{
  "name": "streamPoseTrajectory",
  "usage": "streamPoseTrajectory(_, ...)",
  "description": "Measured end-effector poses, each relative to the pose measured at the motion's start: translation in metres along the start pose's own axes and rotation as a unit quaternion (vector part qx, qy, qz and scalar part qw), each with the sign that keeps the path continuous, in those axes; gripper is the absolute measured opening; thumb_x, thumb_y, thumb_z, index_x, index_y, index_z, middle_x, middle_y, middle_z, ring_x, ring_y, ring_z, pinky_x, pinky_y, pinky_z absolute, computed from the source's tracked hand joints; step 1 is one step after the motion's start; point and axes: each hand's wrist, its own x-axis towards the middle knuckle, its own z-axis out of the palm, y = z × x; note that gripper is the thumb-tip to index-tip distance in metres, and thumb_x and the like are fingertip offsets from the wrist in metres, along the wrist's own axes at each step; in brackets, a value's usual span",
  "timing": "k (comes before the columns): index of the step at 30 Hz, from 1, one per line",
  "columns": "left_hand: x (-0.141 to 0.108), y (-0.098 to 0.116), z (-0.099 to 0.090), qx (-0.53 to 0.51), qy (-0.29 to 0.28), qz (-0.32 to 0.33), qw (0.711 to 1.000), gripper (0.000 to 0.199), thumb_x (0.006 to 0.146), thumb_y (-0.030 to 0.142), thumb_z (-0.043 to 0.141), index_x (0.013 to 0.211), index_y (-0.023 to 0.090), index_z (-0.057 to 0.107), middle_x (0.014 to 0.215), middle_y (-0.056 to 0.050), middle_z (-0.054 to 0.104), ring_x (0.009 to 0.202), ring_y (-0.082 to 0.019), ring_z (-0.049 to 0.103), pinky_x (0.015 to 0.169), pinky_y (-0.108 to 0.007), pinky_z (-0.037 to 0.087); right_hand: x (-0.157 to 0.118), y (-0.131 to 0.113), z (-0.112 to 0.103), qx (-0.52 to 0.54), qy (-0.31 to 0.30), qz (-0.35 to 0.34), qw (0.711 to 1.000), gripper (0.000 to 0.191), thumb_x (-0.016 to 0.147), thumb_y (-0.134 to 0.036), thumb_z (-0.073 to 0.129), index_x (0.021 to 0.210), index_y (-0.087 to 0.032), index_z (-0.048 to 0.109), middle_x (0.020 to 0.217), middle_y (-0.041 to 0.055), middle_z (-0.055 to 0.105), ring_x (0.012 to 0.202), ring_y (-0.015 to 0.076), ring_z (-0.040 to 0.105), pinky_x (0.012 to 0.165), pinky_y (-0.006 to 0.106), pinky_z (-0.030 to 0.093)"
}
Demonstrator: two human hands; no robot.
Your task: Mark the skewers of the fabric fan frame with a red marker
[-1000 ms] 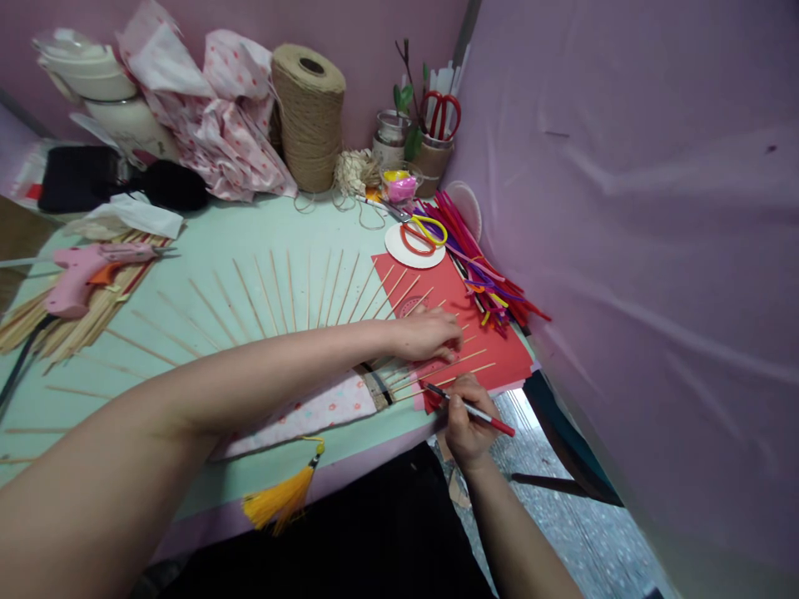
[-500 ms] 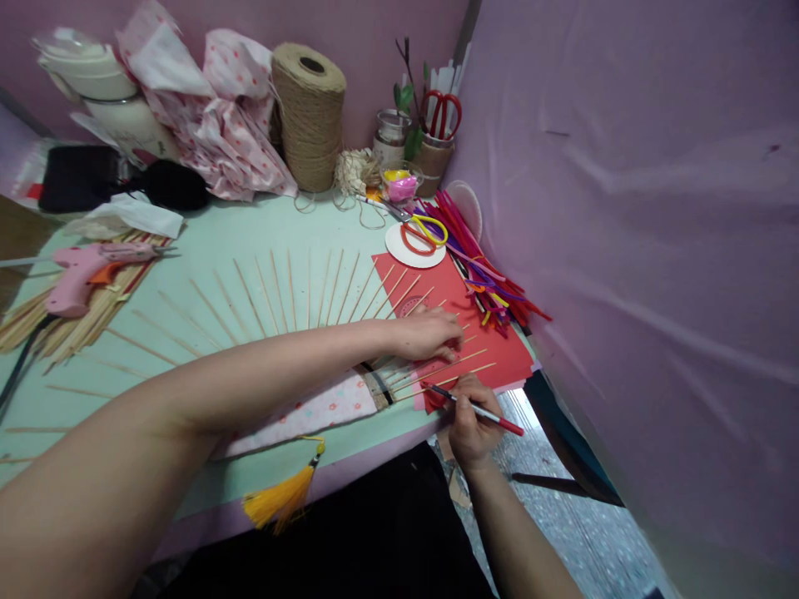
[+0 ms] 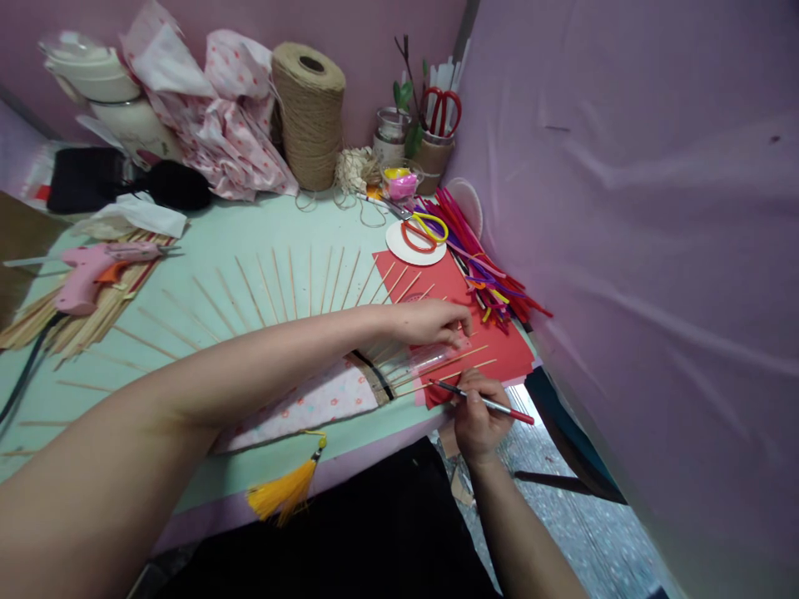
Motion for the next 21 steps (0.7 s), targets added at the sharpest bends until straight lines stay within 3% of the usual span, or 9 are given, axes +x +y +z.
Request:
streamPoseTrajectory(12,0.007,0.003,0.021,-0.020,-0.040,-0.005,0.999,0.019,0.086,0.020,0.059,0.105,0.018,0.058,0.101,-0.004,0.067,0.087,-0.016,0.059,0.075,-0.026,0.041,0.004,-0.004,-0.004,0.025,0.006,0.018,0.999,0.012,0.085,-0.022,0.056,0.074,-0.022,0.059,0.055,-0.0056,0.051,0.052,0.0140,0.048,0.058,0.031,0.041)
streamPoseTrajectory(21,0.008,0.003,0.024,-0.027,-0.022,0.002,0.999,0.019,0.088,0.025,0.058,0.107,0.019,0.057,0.106,-0.004,0.067,0.090,-0.016,0.058,0.075,-0.025,0.040,0.001,0.000,-0.004,0.013,0.013,0.027,0.999,0.012,0.086,-0.025,0.056,0.074,-0.022,0.057,0.054,-0.0057,0.049,0.053,0.0150,0.048,0.057,0.031,0.041)
